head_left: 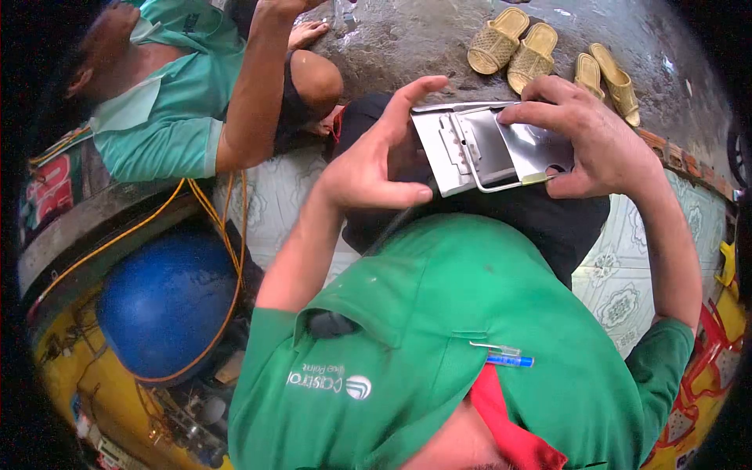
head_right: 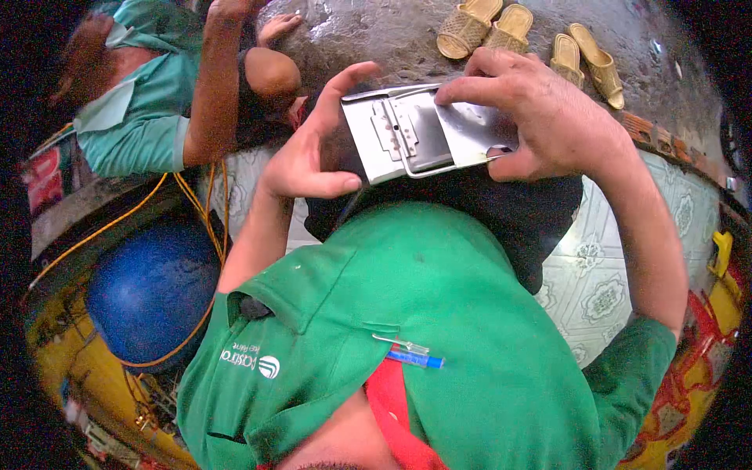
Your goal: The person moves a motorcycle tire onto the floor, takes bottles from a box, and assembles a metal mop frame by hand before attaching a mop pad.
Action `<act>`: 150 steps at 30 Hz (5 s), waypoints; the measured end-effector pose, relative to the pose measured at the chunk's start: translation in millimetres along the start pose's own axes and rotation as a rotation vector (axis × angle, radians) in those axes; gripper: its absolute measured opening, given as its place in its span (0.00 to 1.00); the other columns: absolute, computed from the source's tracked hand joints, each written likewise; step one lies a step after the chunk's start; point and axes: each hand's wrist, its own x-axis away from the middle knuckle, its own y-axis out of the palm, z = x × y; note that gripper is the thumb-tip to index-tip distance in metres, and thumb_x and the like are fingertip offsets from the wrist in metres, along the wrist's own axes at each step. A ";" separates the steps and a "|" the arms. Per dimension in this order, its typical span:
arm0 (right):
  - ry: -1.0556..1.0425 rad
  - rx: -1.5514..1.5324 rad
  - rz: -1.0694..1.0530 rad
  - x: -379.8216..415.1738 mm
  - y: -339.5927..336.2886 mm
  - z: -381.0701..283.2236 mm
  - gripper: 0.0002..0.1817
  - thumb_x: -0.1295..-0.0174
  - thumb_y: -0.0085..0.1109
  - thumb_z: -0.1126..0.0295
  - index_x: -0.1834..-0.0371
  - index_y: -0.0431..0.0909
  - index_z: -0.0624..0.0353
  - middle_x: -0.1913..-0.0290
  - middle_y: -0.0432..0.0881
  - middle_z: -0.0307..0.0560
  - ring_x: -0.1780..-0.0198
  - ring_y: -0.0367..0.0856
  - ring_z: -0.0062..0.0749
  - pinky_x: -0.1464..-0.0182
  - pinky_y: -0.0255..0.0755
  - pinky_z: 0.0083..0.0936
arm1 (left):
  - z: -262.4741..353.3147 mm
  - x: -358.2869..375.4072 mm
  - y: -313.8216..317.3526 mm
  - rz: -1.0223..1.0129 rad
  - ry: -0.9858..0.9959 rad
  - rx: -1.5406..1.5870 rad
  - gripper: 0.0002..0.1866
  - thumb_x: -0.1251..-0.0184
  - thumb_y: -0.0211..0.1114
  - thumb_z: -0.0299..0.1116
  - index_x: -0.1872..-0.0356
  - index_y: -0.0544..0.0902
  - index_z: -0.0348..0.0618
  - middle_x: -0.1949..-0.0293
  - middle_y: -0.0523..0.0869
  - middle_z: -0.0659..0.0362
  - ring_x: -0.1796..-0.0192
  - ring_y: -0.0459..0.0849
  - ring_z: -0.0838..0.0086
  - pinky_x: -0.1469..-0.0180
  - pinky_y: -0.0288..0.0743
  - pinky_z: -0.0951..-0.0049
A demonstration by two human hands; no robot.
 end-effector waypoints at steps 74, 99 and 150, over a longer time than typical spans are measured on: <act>-0.006 -0.257 -0.273 -26.8 -10.1 46.2 0.38 0.65 0.68 0.66 0.40 0.85 0.60 0.44 0.85 0.51 0.40 0.82 0.47 0.31 0.72 0.38 | -41.7 -13.2 38.2 0.548 0.685 -1.023 0.20 0.59 0.87 0.27 0.73 0.78 0.48 0.58 0.77 0.58 0.56 0.79 0.67 0.46 0.77 0.61; -0.084 -0.302 -0.344 -22.7 -5.3 51.0 0.45 0.66 0.89 0.52 0.37 0.87 0.52 0.44 0.82 0.50 0.42 0.80 0.45 0.37 0.70 0.38 | -45.0 -8.4 3.8 0.223 0.854 -0.931 0.13 0.50 0.84 0.31 0.66 0.87 0.46 0.67 0.81 0.62 0.61 0.82 0.66 0.39 0.82 0.46; 0.015 -0.389 -0.365 -21.9 1.2 19.8 0.45 0.56 0.84 0.49 0.30 0.82 0.50 0.45 0.78 0.49 0.44 0.77 0.40 0.38 0.69 0.33 | 12.7 -19.4 -14.9 0.237 -0.654 0.125 0.19 0.24 0.67 0.30 0.35 0.81 0.39 0.54 0.91 0.57 0.56 0.91 0.75 0.54 0.88 0.73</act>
